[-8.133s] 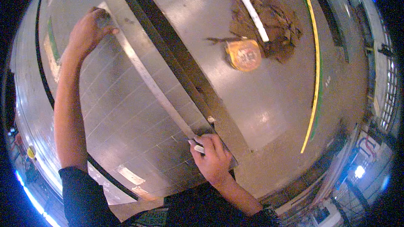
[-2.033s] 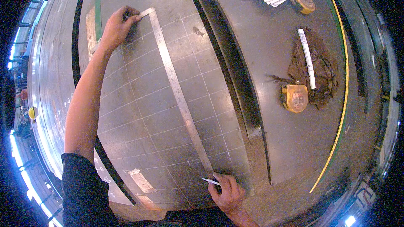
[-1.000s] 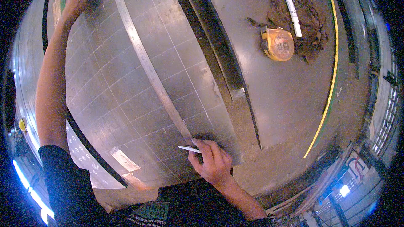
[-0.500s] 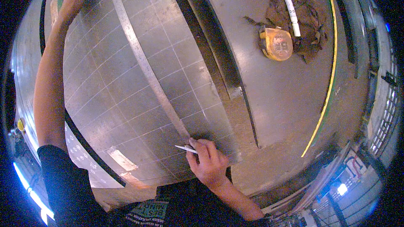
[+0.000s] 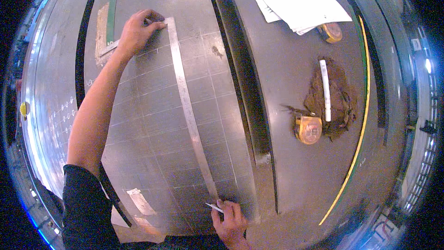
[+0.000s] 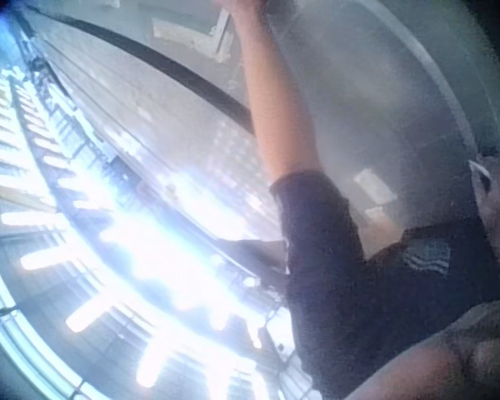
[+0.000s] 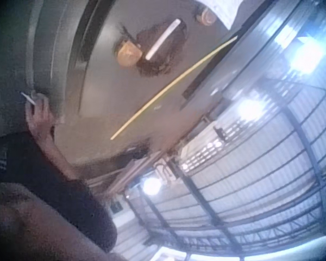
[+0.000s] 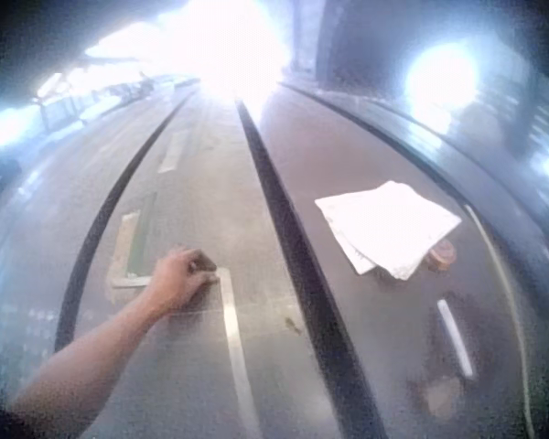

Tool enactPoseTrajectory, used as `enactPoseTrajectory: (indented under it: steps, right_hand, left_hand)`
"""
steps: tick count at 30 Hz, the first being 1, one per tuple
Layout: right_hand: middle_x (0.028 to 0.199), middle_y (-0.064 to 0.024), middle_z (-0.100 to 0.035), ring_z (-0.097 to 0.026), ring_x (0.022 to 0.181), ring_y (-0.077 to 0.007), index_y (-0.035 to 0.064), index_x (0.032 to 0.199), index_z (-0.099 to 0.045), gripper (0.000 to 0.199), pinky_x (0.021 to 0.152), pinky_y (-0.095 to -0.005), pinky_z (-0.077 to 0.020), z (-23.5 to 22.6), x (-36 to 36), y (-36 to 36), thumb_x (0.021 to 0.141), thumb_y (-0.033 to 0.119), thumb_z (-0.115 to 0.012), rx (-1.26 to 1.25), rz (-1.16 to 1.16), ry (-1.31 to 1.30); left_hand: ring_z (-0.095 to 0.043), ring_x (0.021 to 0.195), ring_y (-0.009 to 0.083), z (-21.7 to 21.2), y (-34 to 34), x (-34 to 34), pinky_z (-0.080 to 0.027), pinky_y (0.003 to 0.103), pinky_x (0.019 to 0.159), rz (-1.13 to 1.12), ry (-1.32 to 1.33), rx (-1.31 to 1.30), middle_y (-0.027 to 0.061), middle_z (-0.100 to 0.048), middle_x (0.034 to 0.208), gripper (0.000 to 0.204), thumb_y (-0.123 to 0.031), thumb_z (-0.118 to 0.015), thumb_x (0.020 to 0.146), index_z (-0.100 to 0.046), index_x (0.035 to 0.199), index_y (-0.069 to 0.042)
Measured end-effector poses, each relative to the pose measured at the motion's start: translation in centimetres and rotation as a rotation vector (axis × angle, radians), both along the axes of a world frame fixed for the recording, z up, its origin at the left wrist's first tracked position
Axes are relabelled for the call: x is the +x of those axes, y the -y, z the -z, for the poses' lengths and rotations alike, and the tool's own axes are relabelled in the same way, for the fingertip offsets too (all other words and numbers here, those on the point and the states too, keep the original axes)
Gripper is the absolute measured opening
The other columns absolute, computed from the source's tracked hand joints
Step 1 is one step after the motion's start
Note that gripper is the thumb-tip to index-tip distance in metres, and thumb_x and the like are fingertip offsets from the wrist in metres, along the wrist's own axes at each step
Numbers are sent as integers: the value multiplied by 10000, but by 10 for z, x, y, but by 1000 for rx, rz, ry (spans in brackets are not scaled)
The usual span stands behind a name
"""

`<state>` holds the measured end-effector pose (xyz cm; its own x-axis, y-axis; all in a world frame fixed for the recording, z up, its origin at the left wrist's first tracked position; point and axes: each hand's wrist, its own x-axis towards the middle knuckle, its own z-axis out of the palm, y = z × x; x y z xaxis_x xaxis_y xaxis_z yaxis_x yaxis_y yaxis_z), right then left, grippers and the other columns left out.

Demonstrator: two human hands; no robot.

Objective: The person measures a large metal sheet using a tape measure and marks points with a white marker. They then use a metal ruler to draw straight lines along the marked points. A coworker is present nearby.

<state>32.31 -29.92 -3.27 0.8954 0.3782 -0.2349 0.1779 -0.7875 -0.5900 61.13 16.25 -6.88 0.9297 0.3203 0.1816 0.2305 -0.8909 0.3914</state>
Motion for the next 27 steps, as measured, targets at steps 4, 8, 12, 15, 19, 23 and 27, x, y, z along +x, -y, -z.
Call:
enactPoseTrajectory:
  steps: [4,8,12,15,19,23,27]
  right_hand:
    - [991,-135,-654,-687,825,-317,64,1089,-688,307,671,-403,-581,-2,1,-2,812,152,-785,58,7,-38]
    - [1019,-198,-631,-646,878,-392,-3,1085,-658,273,726,-453,-545,-17,8,-13,836,69,-743,123,57,-78]
    - [1024,-178,-633,-653,886,-372,23,1116,-682,320,727,-445,-548,-17,8,-12,813,83,-768,105,60,-53]
    - [988,-103,-663,-701,803,-274,96,1071,-712,335,642,-376,-595,-1,1,-3,769,179,-832,24,22,6]
    - [990,-97,-669,-702,806,-262,99,1059,-720,331,637,-368,-591,1,-3,1,757,167,-839,8,11,29]
    - [980,-90,-673,-705,797,-244,101,1051,-726,319,626,-357,-589,-2,1,-4,759,160,-839,15,19,55]
    - [967,-86,-675,-705,787,-230,102,1046,-728,312,618,-352,-589,-4,4,-5,761,161,-839,22,25,43]
  left_hand:
    - [-629,1039,340,1,-1,-2,-481,450,921,30,28,87,135,-704,1037,282,-341,-706,879,-717,1018,-96]
    - [-622,1047,353,3,1,-3,-474,448,927,62,41,133,142,-702,1043,269,-323,-672,916,-682,1032,-80]
    - [-621,1055,351,8,-5,2,-471,449,932,104,37,123,142,-700,1053,286,-322,-668,921,-661,1040,-63]
    - [-621,1056,348,7,-7,1,-471,448,934,103,33,121,143,-700,1052,277,-310,-663,925,-652,1036,-57]
    - [-622,1056,346,6,-4,2,-471,444,935,108,34,102,142,-699,1050,264,-295,-657,928,-648,1034,-55]
    - [-620,1066,359,5,-7,3,-462,479,927,123,30,96,152,-685,1075,280,-303,-659,913,-660,1048,-58]
    - [-609,1086,377,-5,2,4,-482,488,924,82,-65,156,164,-664,1124,350,-331,-667,907,-635,1086,-33]
